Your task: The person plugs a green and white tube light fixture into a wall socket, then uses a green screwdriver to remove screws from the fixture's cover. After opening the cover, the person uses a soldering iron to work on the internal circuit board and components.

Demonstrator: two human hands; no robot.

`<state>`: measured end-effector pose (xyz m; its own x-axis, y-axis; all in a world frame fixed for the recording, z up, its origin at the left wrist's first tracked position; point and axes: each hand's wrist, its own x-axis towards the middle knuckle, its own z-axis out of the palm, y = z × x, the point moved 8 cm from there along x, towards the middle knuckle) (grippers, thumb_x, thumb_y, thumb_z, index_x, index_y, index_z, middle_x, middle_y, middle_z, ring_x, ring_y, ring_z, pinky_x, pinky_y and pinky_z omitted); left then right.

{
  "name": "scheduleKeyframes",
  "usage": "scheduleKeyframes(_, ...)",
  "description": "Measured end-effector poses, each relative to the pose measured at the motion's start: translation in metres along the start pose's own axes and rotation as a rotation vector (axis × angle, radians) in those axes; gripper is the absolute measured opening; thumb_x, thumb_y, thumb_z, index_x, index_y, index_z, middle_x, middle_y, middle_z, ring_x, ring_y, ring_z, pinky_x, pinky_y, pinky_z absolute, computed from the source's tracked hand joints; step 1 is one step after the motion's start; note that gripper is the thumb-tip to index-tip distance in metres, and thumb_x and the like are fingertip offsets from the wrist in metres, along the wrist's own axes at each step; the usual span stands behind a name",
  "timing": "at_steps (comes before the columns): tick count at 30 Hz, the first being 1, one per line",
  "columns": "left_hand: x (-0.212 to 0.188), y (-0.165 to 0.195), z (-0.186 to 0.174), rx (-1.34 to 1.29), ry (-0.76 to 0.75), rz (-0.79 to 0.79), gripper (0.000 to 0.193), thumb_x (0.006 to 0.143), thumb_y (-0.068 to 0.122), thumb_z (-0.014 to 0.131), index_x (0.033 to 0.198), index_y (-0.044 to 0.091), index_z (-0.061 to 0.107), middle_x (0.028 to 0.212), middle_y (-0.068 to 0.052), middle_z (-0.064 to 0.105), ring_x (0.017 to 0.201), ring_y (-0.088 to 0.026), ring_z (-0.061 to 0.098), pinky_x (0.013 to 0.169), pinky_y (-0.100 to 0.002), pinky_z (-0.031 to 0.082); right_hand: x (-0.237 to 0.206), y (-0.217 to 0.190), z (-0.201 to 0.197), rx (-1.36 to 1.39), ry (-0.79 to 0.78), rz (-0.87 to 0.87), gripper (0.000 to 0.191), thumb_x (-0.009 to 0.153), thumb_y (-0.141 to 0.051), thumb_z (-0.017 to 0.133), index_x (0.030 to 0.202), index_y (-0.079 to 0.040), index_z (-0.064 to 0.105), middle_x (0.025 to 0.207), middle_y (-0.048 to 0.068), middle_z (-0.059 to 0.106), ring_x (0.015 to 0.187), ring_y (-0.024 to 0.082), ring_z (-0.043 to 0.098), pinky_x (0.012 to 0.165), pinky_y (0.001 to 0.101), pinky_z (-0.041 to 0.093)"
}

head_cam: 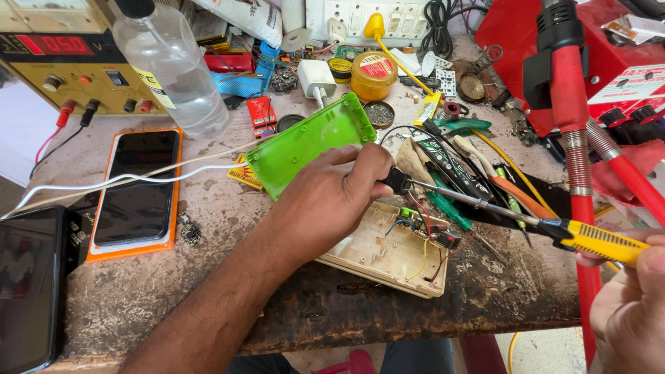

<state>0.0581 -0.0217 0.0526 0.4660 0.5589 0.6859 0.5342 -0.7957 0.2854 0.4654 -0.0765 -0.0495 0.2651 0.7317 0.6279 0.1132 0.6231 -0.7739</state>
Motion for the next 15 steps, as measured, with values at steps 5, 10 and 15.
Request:
scheduleKeyframes(5, -0.001, 0.002, 0.0, 0.035, 0.009, 0.032, 0.025, 0.097, 0.009, 0.066, 0.108, 0.002, 0.045, 0.103, -0.014, 0.073, 0.106, -0.039, 0.071, 0.093, -0.049, 0.056, -0.001, 0.003, -0.003, -0.001, 0.0, 0.008, 0.026, 0.123, -0.022, 0.039, 0.115, 0.0, 0.051, 0.093, 0.017, 0.061, 0.083, 0.028, 0.062, 0.086, 0.0399, 0.052)
scheduleKeyframes(10, -0.002, 0.009, -0.009, 0.055, 0.086, 0.095, 0.028, 0.094, 0.005, 0.07, 0.113, -0.002, 0.051, 0.104, -0.019, 0.072, 0.104, -0.039, 0.07, 0.089, -0.048, 0.057, 0.0, 0.001, -0.004, 0.002, 0.0, 0.009, 0.023, 0.124, -0.019, 0.039, 0.115, 0.0, 0.049, 0.092, 0.018, 0.06, 0.082, 0.029, 0.063, 0.086, 0.0413, 0.052)
scheduleKeyframes(15, -0.001, 0.016, -0.018, 0.017, 0.144, 0.141, 0.025, 0.094, 0.004, 0.072, 0.108, -0.003, 0.052, 0.109, -0.019, 0.073, 0.105, -0.038, 0.07, 0.091, -0.046, 0.057, 0.014, -0.033, 0.014, -0.019, 0.004, 0.009, 0.026, 0.125, -0.021, 0.038, 0.113, 0.0, 0.049, 0.09, 0.019, 0.06, 0.082, 0.03, 0.063, 0.087, 0.0422, 0.052)
